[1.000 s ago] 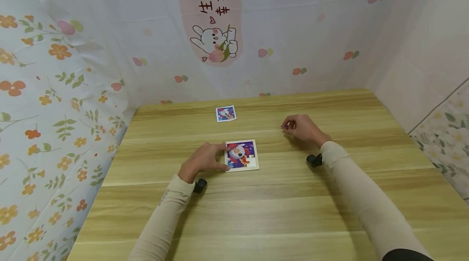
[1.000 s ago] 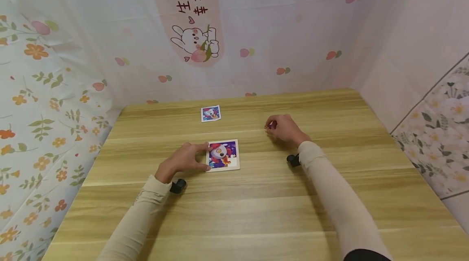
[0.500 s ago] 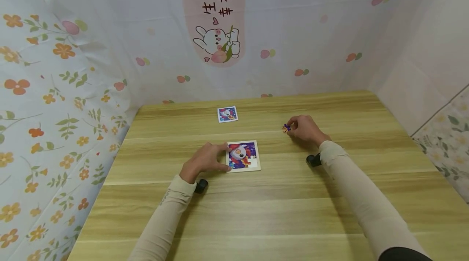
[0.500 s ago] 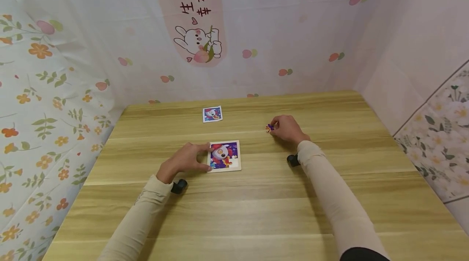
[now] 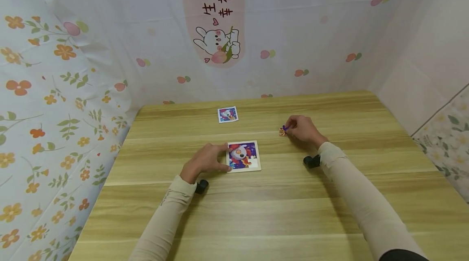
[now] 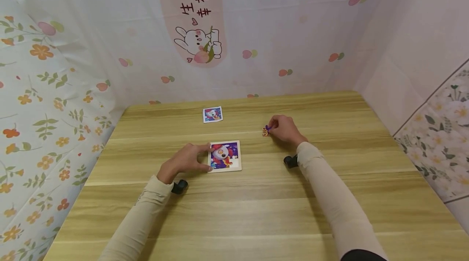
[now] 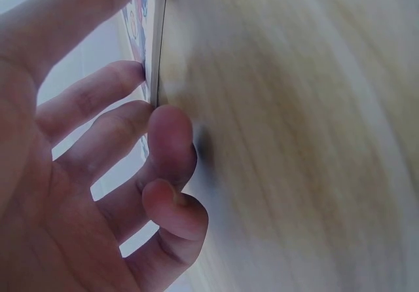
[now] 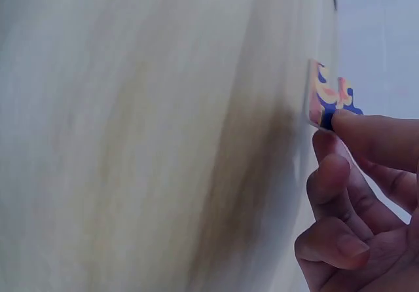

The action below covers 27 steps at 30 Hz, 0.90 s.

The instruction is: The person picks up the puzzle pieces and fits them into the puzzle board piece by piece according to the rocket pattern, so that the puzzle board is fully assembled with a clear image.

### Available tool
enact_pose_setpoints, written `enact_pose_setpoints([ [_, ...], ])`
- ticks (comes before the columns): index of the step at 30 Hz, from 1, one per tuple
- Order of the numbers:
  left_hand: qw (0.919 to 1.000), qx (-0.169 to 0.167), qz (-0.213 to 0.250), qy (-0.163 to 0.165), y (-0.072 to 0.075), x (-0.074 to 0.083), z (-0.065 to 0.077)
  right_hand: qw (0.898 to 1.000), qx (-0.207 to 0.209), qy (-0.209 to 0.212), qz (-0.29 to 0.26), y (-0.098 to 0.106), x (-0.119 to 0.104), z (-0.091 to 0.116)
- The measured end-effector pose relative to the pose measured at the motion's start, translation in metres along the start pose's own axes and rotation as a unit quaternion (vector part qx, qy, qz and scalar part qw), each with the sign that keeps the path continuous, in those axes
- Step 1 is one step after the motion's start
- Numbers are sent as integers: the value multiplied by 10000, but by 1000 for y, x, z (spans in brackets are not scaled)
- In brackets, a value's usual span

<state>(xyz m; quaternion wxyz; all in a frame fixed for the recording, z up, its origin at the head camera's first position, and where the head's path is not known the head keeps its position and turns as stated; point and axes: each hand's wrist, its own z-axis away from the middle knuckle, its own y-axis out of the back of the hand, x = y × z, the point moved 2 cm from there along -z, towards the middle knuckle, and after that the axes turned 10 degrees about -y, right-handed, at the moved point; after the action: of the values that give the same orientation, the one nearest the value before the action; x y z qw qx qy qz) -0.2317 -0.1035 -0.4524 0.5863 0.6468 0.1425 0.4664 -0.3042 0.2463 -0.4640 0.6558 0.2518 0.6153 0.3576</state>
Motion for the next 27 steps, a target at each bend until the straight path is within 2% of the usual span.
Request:
enact_pose_setpoints([
  [8,9998,-30,127,172,0,1,1,9964,-388,-111,-745,-6,-8,4],
  [14,9998,-9,147,140,-1,1,0,9938,-742,-109,-821,-15,-23,12],
  [27,9999,-50,95,135,0,1,0,9836,-1462,197,-1035,-43,-52,24],
])
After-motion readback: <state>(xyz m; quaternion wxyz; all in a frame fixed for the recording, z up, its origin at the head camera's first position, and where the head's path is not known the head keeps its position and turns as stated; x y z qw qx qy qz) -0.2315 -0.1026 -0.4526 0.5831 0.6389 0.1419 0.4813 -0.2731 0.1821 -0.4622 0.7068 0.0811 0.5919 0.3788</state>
